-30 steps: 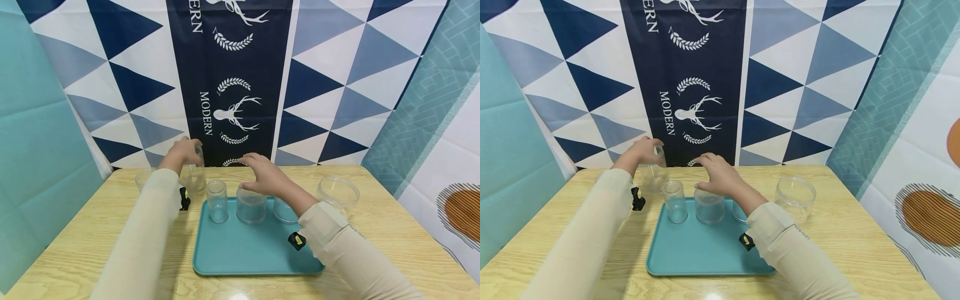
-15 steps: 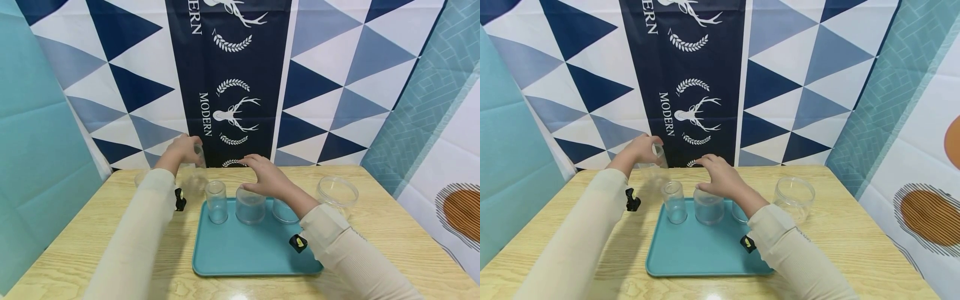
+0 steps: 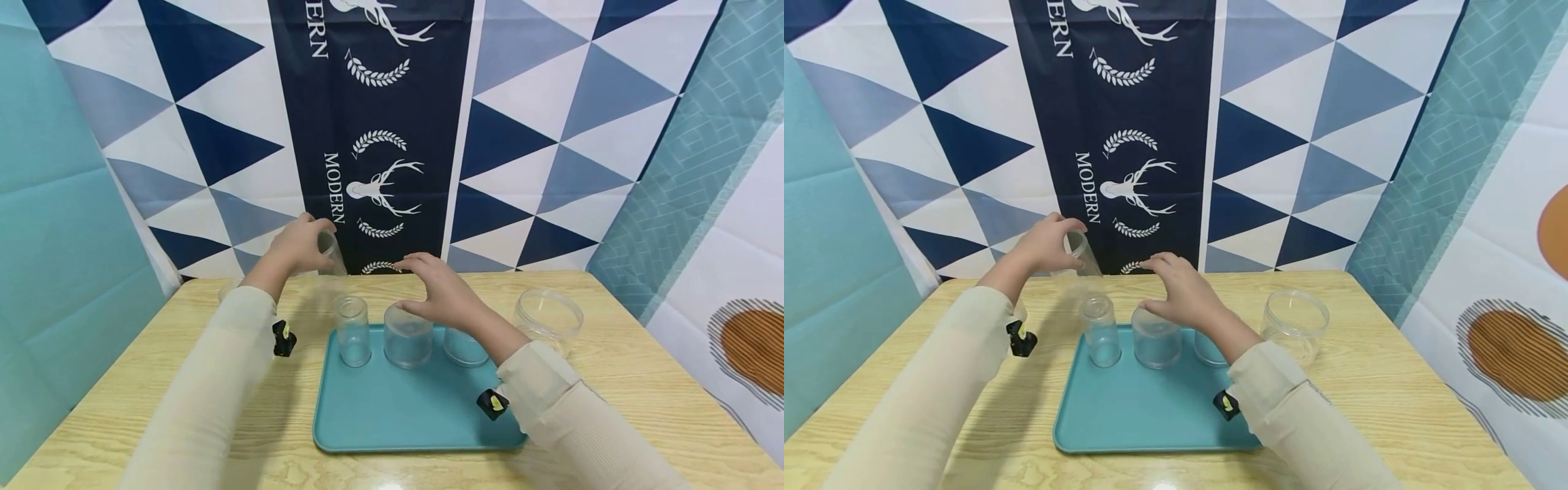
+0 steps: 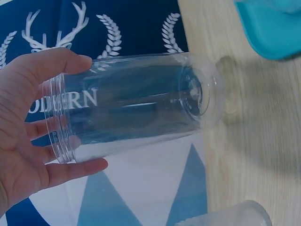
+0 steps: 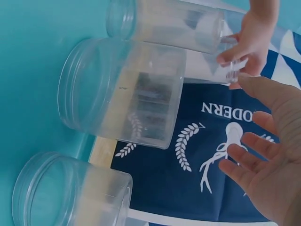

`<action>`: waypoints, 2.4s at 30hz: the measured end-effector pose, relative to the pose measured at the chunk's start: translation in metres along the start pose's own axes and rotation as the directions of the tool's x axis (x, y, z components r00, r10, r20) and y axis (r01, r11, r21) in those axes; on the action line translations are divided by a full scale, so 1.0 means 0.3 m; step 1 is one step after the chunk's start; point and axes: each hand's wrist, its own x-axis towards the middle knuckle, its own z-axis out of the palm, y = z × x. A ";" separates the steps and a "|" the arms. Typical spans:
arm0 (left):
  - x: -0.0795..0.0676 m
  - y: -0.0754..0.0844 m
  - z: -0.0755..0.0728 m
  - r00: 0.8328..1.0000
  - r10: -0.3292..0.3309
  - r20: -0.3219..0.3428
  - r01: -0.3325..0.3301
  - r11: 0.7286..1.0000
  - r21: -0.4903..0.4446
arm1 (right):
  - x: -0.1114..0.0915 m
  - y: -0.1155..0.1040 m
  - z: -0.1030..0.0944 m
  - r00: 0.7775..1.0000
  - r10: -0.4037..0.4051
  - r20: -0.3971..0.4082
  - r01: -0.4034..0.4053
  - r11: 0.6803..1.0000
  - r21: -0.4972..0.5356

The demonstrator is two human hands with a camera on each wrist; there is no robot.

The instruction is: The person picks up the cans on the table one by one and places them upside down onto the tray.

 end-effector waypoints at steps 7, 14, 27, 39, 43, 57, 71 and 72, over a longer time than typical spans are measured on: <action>-0.023 0.034 -0.029 0.996 0.049 -0.073 -0.050 0.999 -0.019 | -0.025 0.016 -0.009 0.998 0.037 -0.041 -0.035 0.998 0.052; -0.052 0.064 -0.048 0.981 0.116 -0.154 -0.125 0.991 -0.048 | -0.050 0.038 -0.013 0.996 0.047 -0.082 -0.040 0.996 0.086; -0.120 0.104 -0.060 0.898 0.232 -0.374 -0.291 0.950 -0.111 | -0.095 0.033 -0.034 0.987 0.082 -0.136 -0.055 0.981 0.188; -0.207 0.130 -0.036 0.808 0.232 -0.541 -0.372 0.914 -0.163 | -0.133 0.019 -0.047 0.974 0.181 -0.139 -0.092 0.869 0.486; -0.240 0.141 -0.035 0.789 0.206 -0.578 -0.390 0.896 -0.213 | -0.148 0.019 -0.046 0.971 0.218 -0.096 -0.123 0.805 0.580; -0.338 0.165 -0.013 0.730 0.217 -0.648 -0.513 0.800 -0.311 | -0.198 0.032 -0.046 0.968 0.252 0.006 -0.143 0.529 0.836; -0.435 0.203 0.040 0.700 0.299 -0.649 -0.615 0.715 -0.334 | -0.261 0.045 -0.011 0.988 0.125 0.087 -0.120 0.284 0.951; -0.442 0.210 0.044 0.698 0.307 -0.647 -0.622 0.708 -0.335 | -0.264 0.040 -0.004 0.988 0.123 0.091 -0.123 0.277 0.953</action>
